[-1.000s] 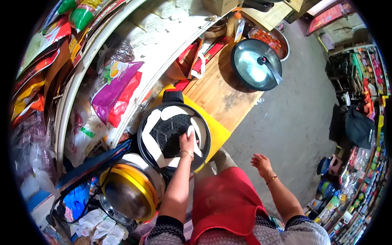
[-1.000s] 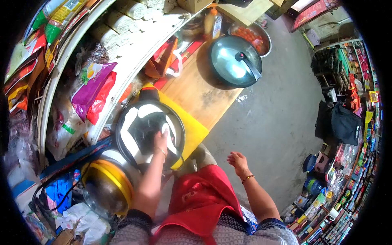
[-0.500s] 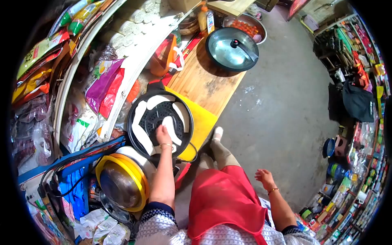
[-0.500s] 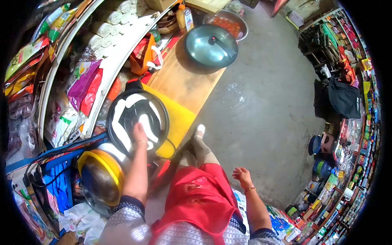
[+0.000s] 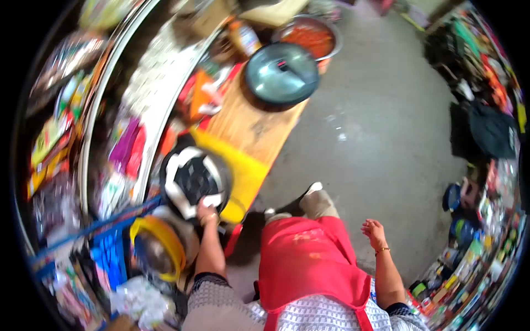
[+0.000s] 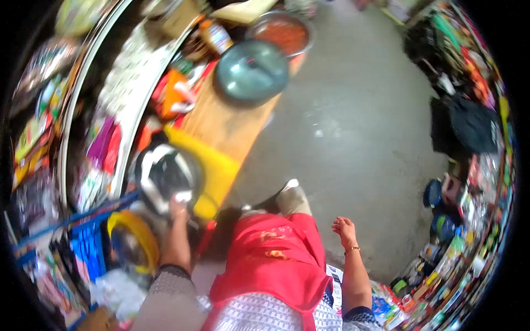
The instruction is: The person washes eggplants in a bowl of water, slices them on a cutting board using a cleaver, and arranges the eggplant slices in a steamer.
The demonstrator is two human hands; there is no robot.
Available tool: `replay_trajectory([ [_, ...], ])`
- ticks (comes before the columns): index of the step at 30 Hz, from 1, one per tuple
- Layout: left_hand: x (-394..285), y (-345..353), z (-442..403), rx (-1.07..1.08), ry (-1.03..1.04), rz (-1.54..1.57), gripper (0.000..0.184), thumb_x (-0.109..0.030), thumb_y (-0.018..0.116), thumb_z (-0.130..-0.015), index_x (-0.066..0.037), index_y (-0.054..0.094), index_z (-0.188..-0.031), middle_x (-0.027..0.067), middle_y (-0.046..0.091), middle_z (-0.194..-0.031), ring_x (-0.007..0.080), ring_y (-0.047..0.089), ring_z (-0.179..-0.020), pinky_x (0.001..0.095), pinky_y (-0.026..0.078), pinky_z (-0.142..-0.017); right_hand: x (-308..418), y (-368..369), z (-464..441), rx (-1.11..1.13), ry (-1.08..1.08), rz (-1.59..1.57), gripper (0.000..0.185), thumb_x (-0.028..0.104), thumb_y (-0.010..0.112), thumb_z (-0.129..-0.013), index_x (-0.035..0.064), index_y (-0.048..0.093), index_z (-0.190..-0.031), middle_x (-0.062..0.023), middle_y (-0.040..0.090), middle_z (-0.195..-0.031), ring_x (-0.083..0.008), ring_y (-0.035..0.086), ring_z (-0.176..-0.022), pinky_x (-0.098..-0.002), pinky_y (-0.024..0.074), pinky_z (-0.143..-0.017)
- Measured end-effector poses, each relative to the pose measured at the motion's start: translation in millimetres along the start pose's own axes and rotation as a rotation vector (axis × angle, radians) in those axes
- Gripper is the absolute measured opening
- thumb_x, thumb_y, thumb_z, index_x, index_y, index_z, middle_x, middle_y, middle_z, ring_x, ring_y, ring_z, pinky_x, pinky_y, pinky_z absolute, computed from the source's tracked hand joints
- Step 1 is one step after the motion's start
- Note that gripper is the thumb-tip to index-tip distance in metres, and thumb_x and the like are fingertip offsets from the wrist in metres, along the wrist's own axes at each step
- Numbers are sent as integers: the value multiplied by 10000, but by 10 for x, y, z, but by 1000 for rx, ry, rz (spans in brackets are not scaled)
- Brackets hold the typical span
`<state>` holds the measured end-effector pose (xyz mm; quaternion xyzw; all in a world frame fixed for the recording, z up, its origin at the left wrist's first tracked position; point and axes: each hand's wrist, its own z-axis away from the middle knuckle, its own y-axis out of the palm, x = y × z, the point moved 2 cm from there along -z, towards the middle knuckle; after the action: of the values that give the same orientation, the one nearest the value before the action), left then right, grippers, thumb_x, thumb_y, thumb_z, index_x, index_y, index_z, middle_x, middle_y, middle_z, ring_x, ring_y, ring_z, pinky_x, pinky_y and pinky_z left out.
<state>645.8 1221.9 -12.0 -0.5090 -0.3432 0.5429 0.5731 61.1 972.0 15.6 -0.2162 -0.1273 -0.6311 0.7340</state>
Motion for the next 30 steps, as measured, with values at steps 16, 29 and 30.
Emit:
replay_trajectory([
  [16,-3290,329,495,100,432,747,183,-30,504,-862,32,557,-1026,108,541,-886,180,553,-797,286,455,-737,2320,-542,-1463,34,-99,92,194,162,493,-904,-10,544,-978,-108,621,-840,-194,618,-706,-288,505,-587],
  [29,-7681,103,-991,250,273,1333,248,-91,514,-898,4,514,-1127,71,584,-928,119,571,-718,241,487,-661,7277,417,-2944,-17,-736,751,432,275,650,-786,-15,559,-1092,-135,646,-937,-209,635,-799,-316,507,-717],
  [30,-7894,38,-1142,300,204,1412,251,-91,509,-901,5,510,-1132,75,584,-940,122,575,-722,241,492,-664,7694,719,-2977,-10,-903,848,462,296,661,-776,4,551,-1117,-142,638,-991,-230,631,-858,-332,500,-765],
])
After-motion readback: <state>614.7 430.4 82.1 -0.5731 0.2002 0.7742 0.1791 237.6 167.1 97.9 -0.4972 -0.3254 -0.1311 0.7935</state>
